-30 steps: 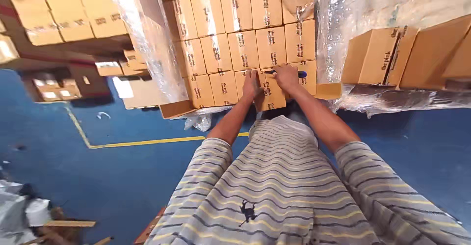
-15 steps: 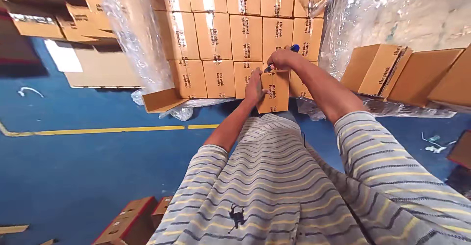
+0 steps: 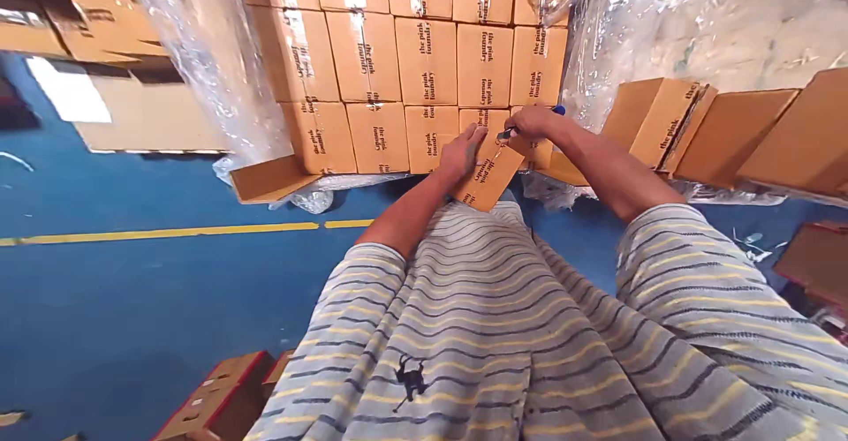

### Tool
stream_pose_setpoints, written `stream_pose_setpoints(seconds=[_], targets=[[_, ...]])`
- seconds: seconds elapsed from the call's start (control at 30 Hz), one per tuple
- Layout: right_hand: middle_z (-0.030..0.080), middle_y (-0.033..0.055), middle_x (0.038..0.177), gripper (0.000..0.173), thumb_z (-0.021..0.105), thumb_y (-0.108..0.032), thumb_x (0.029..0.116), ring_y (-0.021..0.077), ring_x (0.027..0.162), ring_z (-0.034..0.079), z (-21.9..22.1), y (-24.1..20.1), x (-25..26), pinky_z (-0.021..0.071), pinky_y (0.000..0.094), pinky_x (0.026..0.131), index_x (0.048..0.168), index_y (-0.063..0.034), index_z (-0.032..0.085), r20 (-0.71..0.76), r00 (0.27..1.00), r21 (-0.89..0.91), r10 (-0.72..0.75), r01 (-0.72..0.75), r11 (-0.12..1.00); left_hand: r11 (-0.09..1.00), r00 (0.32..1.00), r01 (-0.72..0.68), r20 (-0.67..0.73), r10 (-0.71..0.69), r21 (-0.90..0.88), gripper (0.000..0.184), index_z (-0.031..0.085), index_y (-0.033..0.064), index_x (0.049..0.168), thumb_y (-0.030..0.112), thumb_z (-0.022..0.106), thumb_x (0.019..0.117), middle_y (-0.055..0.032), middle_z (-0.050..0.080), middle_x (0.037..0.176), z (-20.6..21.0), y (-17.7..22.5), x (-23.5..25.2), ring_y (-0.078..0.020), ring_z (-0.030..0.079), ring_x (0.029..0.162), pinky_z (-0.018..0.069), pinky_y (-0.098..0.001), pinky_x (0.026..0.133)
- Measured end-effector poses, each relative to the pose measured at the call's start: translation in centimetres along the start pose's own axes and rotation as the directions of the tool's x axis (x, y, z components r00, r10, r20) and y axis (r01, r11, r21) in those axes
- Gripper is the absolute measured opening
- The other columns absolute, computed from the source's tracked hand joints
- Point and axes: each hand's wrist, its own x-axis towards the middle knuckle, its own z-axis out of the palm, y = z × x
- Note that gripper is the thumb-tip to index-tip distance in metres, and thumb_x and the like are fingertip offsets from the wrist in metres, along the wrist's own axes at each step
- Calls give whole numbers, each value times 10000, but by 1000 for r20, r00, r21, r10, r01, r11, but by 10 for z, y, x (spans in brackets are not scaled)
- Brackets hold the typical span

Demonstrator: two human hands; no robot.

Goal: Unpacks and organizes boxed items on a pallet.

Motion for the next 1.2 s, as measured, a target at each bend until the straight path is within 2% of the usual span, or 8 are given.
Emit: stream_pose_setpoints(seconds=[0.13, 0.2, 0.3, 0.4, 0.57, 0.73, 1.03, 1.2], targets=[[706, 230, 1122, 233, 703, -237, 953, 461, 1162, 616, 58, 30, -41, 366, 719, 1062, 1097, -59, 746, 110, 972, -121, 208, -194, 973, 998, 999, -31, 28, 29, 60, 784, 391, 328, 1576, 170, 770, 907, -143, 244, 1688, 3, -7, 2, -462, 528, 1339, 513, -673, 950], [686, 278, 1137, 214, 662, -126, 954, 499, 1174, 599, 71, 50, -63, 412, 705, 1013, 1132, -17, 712, -83, 945, 0, 316, -317, 949, 995, 998, -60, 27, 58, 77, 796, 414, 307, 1560, 152, 797, 880, -182, 261, 1669, -5, -4, 13, -460, 452, 1408, 475, -677, 1013], [665, 301, 1181, 338, 505, -236, 1055, 520, 1109, 646, 54, 9, -72, 508, 712, 844, 1285, -15, 619, -231, 839, 347, 493, -402, 847, 990, 992, -122, 51, 118, 71, 810, 468, 174, 1511, 85, 846, 801, -169, 266, 1666, -2, 2, 16, -429, 407, 1448, 463, -641, 1055], [687, 266, 1136, 441, 438, -351, 1093, 446, 1057, 680, 53, -38, -57, 524, 666, 885, 1273, 6, 625, -122, 827, 711, 548, -312, 630, 982, 982, -186, 37, 185, 21, 835, 483, 81, 1472, 29, 876, 737, -179, 303, 1646, 1, 0, 16, -413, 317, 1505, 409, -574, 1150], [719, 162, 934, 429, 393, -378, 1103, 310, 797, 724, 84, -107, -24, 594, 532, 728, 1228, -39, 625, -59, 772, 905, 633, -226, 361, 982, 983, -174, -70, 168, -80, 771, 496, 38, 1419, 17, 854, 737, -236, 436, 1528, -1, -18, -4, -441, 420, 1425, 456, -591, 1095], [712, 208, 1109, 425, 403, -372, 1092, 394, 1077, 690, 73, -135, -16, 538, 611, 875, 1276, -64, 630, -133, 701, 834, 701, -303, 461, 989, 990, -123, -73, 117, -86, 804, 489, 45, 1424, 30, 878, 720, -247, 470, 1485, -5, -22, -5, -434, 492, 1362, 483, -579, 1068], [708, 212, 1139, 414, 431, -346, 1081, 384, 1087, 698, 58, -160, -17, 565, 581, 844, 1272, -35, 627, -102, 638, 811, 763, -390, 435, 988, 995, -83, -58, 76, -132, 795, 504, 38, 1409, 15, 873, 706, -260, 473, 1465, -8, -20, -8, -432, 506, 1346, 504, -596, 1028], [705, 216, 1121, 405, 442, -344, 1079, 395, 1088, 693, 68, -163, -19, 560, 584, 844, 1223, -25, 645, -141, 726, 714, 673, -396, 577, 988, 994, -82, -77, 73, -130, 782, 504, 38, 1399, 24, 867, 706, -251, 470, 1473, -6, -29, -7, -419, 495, 1360, 497, -572, 1045]])
